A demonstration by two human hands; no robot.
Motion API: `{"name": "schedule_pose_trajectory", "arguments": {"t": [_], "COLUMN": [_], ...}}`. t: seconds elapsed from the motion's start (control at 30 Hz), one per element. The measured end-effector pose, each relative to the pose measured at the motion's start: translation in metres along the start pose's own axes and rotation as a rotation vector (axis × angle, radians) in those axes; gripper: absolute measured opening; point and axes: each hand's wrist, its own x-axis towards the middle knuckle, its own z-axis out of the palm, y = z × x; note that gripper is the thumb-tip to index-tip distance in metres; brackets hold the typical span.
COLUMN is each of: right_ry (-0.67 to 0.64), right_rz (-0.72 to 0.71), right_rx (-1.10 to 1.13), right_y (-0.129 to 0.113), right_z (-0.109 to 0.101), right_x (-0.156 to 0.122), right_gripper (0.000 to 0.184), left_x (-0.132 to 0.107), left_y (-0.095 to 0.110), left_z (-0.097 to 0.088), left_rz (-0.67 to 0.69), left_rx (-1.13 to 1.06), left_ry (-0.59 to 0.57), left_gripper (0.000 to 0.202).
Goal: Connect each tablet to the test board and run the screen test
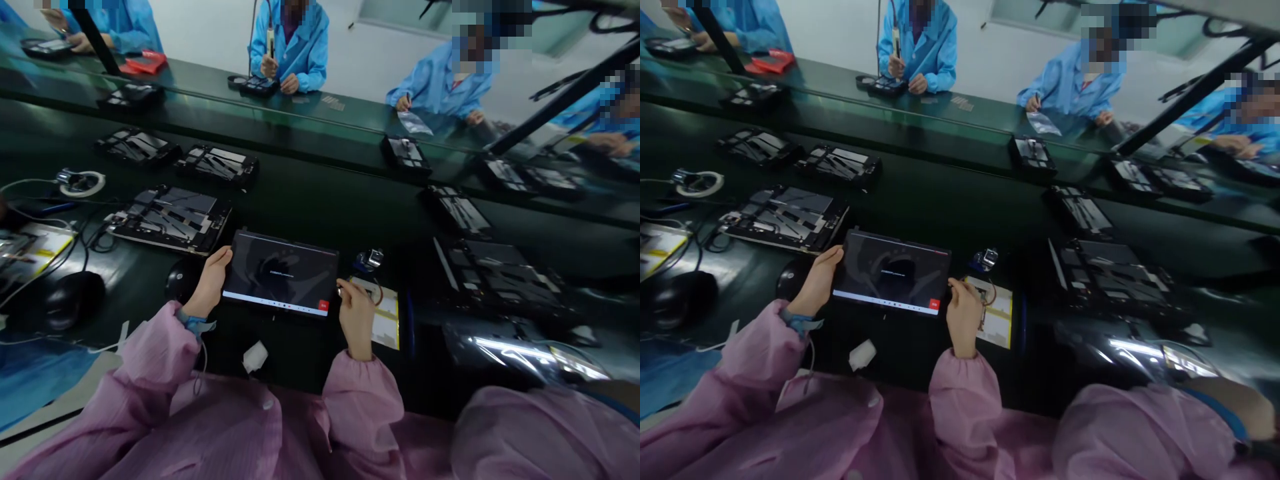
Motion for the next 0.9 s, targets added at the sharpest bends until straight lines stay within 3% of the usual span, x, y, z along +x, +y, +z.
{"name": "schedule_pose_trajectory", "arguments": {"t": [0.2, 0.53, 0.67, 0.8, 0.9], "right_ry": [0.072, 0.132, 0.161, 0.096, 0.117], "right_rz": [-0.01, -0.035, 0.039, 0.117, 0.021], "right_rx": [0.038, 0.046, 0.048, 0.024, -0.118], "right_y": [-0.009, -0.011, -0.007, 0.012, 0.027], "right_z": [-0.013, -0.018, -0.028, -0.027, -0.018], "right_x": [-0.007, -0.012, -0.046, -0.092, -0.112], "right_gripper": [0.036, 0.033, 0.031, 0.032, 0.038], "left_x": [0.0, -0.003, -0.004, -0.002, 0.0], "left_y": [0.0, 0.003, 0.005, 0.004, 0.001], "left_z": [0.0, 0.002, 0.004, 0.004, 0.003], "left_rz": [0.012, -0.003, -0.026, -0.027, -0.013], "left_rx": [-0.01, -0.015, -0.038, -0.073, -0.081], "left_ry": [-0.021, 0.007, 0.022, -0.021, -0.036], "left_gripper": [0.018, 0.023, 0.025, 0.031, 0.032]}}
